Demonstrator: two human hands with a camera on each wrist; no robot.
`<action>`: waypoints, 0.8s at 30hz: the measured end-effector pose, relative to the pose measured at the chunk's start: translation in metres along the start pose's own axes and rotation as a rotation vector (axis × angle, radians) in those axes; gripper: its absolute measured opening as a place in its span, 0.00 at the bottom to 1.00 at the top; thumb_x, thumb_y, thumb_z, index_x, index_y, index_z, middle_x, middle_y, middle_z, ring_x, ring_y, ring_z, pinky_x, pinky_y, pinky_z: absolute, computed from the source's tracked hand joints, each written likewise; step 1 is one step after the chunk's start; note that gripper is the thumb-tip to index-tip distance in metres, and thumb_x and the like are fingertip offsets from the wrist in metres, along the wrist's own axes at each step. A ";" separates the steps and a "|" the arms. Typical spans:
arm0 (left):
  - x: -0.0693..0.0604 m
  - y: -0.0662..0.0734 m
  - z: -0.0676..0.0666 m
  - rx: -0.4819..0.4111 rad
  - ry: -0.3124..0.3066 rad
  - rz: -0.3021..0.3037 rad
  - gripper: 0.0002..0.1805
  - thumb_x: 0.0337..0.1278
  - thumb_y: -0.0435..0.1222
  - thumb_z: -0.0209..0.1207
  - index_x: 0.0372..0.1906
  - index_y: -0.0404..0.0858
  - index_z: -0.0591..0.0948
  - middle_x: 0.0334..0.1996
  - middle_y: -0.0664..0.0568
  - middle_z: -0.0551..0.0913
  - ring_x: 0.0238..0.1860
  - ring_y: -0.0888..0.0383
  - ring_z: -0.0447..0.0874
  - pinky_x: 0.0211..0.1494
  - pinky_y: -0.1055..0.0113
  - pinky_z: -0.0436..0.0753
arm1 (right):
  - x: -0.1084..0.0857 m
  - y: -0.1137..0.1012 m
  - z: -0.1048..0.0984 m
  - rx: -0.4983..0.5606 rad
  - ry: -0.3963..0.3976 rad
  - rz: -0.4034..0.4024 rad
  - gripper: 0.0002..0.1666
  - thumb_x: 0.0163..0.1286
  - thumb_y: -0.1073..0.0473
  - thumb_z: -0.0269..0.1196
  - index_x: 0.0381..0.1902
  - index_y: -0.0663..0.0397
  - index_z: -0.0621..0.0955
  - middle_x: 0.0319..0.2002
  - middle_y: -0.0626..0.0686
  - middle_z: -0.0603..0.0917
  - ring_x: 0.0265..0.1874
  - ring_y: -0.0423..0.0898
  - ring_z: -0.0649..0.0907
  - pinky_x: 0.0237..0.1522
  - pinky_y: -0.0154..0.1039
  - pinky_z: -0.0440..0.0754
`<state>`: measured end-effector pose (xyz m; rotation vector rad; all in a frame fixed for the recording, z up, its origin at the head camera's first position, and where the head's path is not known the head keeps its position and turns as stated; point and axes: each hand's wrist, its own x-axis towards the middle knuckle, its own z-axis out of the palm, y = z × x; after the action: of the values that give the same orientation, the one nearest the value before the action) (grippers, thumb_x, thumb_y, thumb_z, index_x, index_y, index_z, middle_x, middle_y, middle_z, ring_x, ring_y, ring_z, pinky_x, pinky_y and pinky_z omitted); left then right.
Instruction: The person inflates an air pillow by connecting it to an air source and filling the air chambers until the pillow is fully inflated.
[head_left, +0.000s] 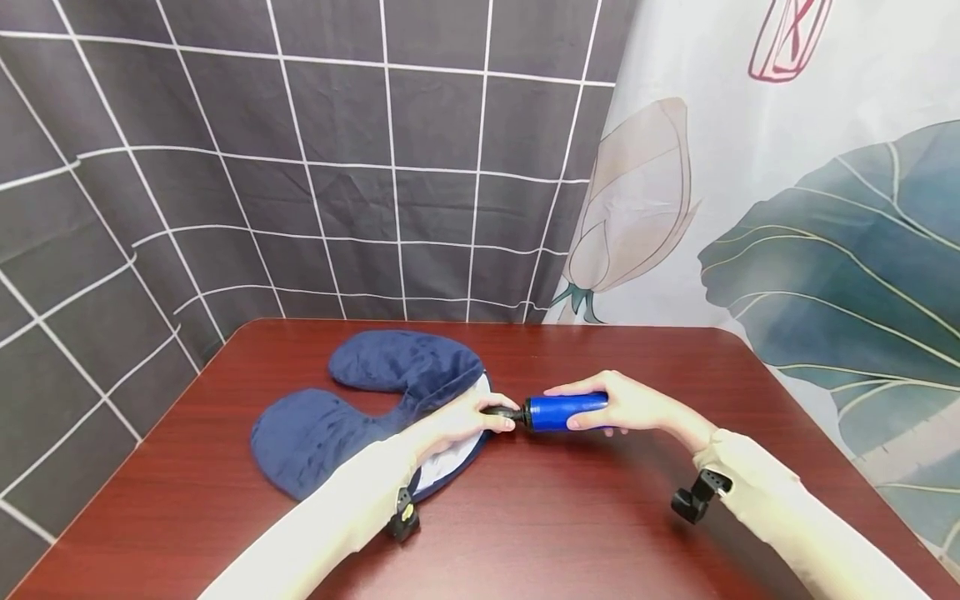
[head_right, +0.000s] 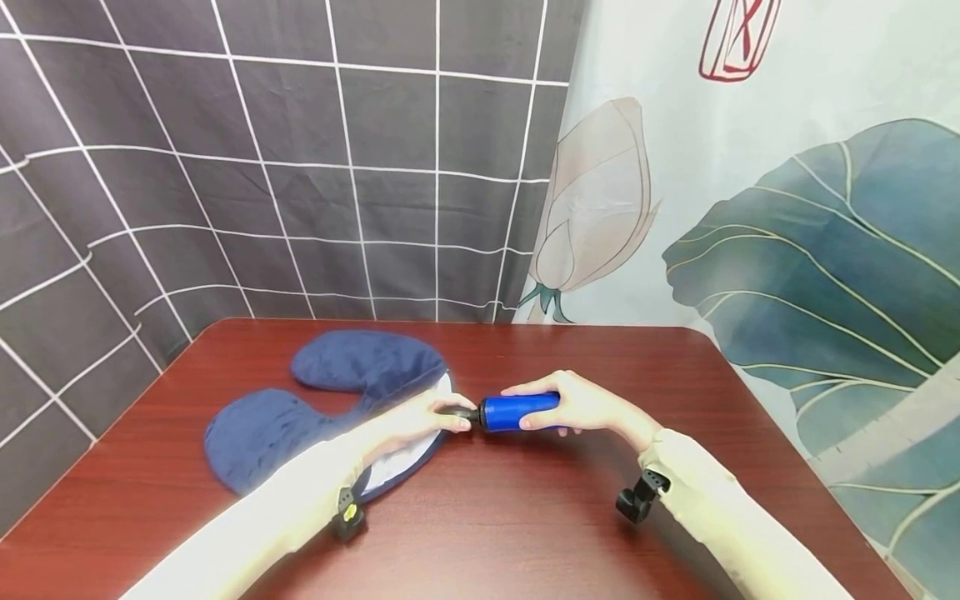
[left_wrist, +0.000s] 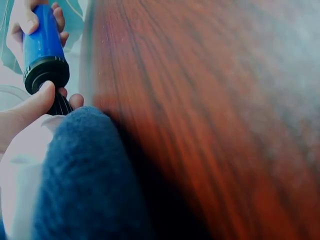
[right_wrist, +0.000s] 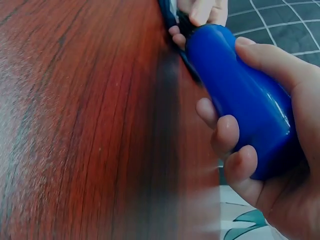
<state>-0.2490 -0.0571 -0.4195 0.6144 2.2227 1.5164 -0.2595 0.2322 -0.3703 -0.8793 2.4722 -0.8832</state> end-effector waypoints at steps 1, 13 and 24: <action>0.000 0.000 0.000 0.003 -0.001 -0.002 0.16 0.61 0.33 0.62 0.52 0.32 0.82 0.36 0.51 0.85 0.38 0.66 0.75 0.48 0.73 0.71 | -0.001 0.000 0.000 -0.011 0.000 -0.001 0.31 0.64 0.44 0.68 0.66 0.29 0.75 0.54 0.54 0.83 0.21 0.45 0.81 0.18 0.40 0.81; -0.001 0.003 -0.003 0.041 -0.030 0.056 0.15 0.61 0.33 0.62 0.51 0.29 0.81 0.33 0.51 0.84 0.34 0.68 0.75 0.45 0.75 0.73 | -0.029 0.006 -0.025 -0.023 -0.005 0.011 0.34 0.63 0.46 0.69 0.67 0.31 0.74 0.51 0.55 0.83 0.26 0.51 0.84 0.20 0.41 0.82; -0.002 0.003 -0.005 0.026 -0.037 0.064 0.15 0.61 0.32 0.62 0.51 0.27 0.81 0.33 0.47 0.86 0.32 0.67 0.77 0.43 0.74 0.76 | -0.074 0.022 -0.055 -0.032 0.019 0.043 0.34 0.64 0.51 0.69 0.68 0.38 0.74 0.43 0.55 0.84 0.20 0.43 0.82 0.19 0.40 0.80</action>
<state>-0.2495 -0.0606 -0.4146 0.7221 2.2177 1.4973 -0.2432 0.3183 -0.3349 -0.8292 2.5186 -0.8439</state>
